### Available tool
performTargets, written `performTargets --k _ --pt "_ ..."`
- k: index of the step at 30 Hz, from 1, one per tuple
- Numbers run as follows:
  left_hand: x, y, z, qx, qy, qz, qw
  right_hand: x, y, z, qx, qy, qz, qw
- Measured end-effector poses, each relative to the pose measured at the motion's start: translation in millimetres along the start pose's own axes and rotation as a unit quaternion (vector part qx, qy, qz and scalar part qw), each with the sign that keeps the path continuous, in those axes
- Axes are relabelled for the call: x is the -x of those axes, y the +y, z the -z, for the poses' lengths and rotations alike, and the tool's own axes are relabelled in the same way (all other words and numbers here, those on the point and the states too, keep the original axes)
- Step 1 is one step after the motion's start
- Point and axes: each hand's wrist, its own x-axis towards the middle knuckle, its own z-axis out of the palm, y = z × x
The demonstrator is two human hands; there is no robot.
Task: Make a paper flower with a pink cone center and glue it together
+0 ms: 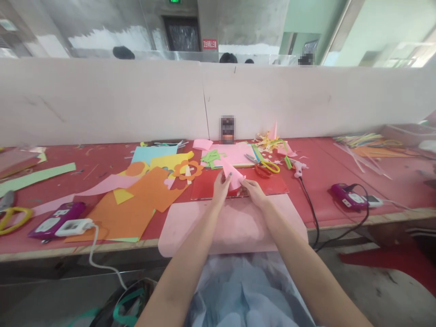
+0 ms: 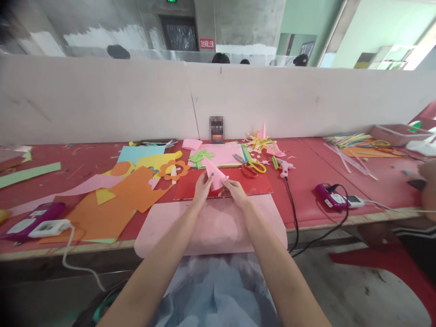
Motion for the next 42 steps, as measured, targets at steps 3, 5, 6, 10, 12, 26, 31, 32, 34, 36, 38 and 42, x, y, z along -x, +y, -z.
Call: performTargets --k 3,5,6,10,12,26,31,32,34,36,38,42 --pt "0.5 -0.3 0.7 -0.014 -0.004 -0.011 1.0 -0.3 -0.4 -0.4 -0.005 0.005 -0.001 1.0" --pt "0.6 -0.8 1.2 -0.022 -0.006 -0.014 1.0 0.5 -1.6 -1.1 -0.008 0.006 -0.005 1.0" --pt "0.6 -1.3 1.4 -0.025 -0.007 -0.016 1.0 1.2 -2.2 -1.5 -0.009 0.005 -0.007 1.0" --pt "0.3 -4.2 1.5 -0.042 -0.009 -0.022 0.999 2.7 -3.6 -2.1 -0.007 -0.003 -0.008 1.0" --pt "0.8 -5.0 1.9 -0.059 0.004 -0.042 0.997 1.8 -3.3 -1.7 -0.016 -0.002 -0.004 1.0" --pt "12.8 -6.7 -2.5 -0.363 0.002 -0.359 0.86 -3.3 -0.9 0.4 -0.077 0.046 0.032 0.995" --pt "11.9 -8.8 -2.7 -0.381 0.003 -0.368 0.848 -1.8 -1.8 0.4 -0.029 0.053 0.02 0.998" --pt "12.0 -8.7 -2.6 -0.382 0.001 -0.37 0.847 -1.7 -2.0 0.3 -0.026 0.052 0.019 0.998" --pt "12.1 -8.4 -2.5 -0.384 0.001 -0.371 0.846 -1.9 -2.1 0.3 -0.026 0.049 0.018 0.998" --pt "12.0 -7.9 -2.3 -0.383 0.003 -0.374 0.845 -2.7 -1.6 0.3 -0.034 0.047 0.02 0.998" --pt "11.6 -7.7 -2.2 -0.381 0.008 -0.38 0.843 -3.7 -1.0 0.5 -0.046 0.051 0.021 0.997" --pt "10.7 -7.9 -2.1 -0.375 0.017 -0.382 0.845 -4.4 -0.6 0.8 -0.06 0.053 0.019 0.997"
